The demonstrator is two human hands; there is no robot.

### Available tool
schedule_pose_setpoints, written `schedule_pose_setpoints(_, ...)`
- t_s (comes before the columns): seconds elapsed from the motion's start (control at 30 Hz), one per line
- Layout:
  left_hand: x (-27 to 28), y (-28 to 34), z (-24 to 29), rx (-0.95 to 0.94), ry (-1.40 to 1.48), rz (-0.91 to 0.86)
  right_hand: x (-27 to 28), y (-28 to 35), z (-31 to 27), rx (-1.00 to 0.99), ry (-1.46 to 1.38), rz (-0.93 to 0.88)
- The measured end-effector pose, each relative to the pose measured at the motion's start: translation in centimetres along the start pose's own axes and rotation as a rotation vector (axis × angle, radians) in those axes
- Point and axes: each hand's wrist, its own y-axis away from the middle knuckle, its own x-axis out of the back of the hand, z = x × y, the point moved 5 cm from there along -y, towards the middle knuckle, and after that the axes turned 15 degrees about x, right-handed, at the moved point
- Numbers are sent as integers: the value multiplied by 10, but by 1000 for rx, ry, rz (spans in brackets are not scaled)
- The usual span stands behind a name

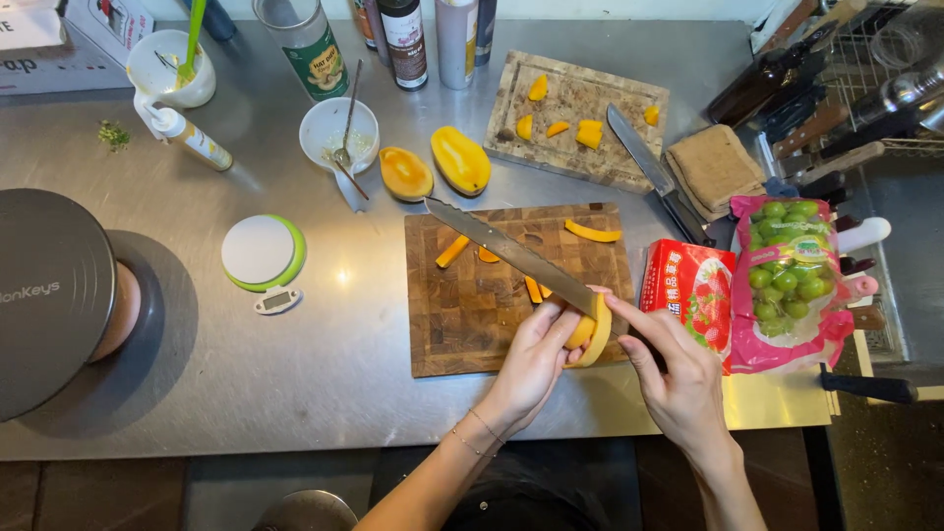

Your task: The person slices ripe mangoes on a wooden cutting board, cutting wedges off the pit with a serrated knife and arranging the slices. They peel and trim a second mango, moving cut pieces and peels aside on the board as they work.

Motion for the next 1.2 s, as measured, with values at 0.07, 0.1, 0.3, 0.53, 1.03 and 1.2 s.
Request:
schedule_pose_setpoints(0.07, 24, -9, -8, 12, -27, 31, -10, 5, 16, -35, -66, 3)
schedule_pose_setpoints(0.1, 36, -14, -13, 28, -54, 55, -15, 9, 25, -73, -126, 9)
schedule_pose_setpoints(0.3, 134, -34, 46, -325, -1258, 762, -36, -5, 89, -191, -1, -14)
schedule_pose_setpoints(0.53, 124, -55, 36, -552, -1713, 815, -71, 21, 127, -153, 32, -9)
schedule_pose_setpoints(1.03, 35, -74, 22, -66, -16, -3, -48, 69, 50, -546, -479, 389)
schedule_pose_setpoints(1.2, 6, -52, 38, 192, 959, -354, -22, 30, -3, 73, 56, 145)
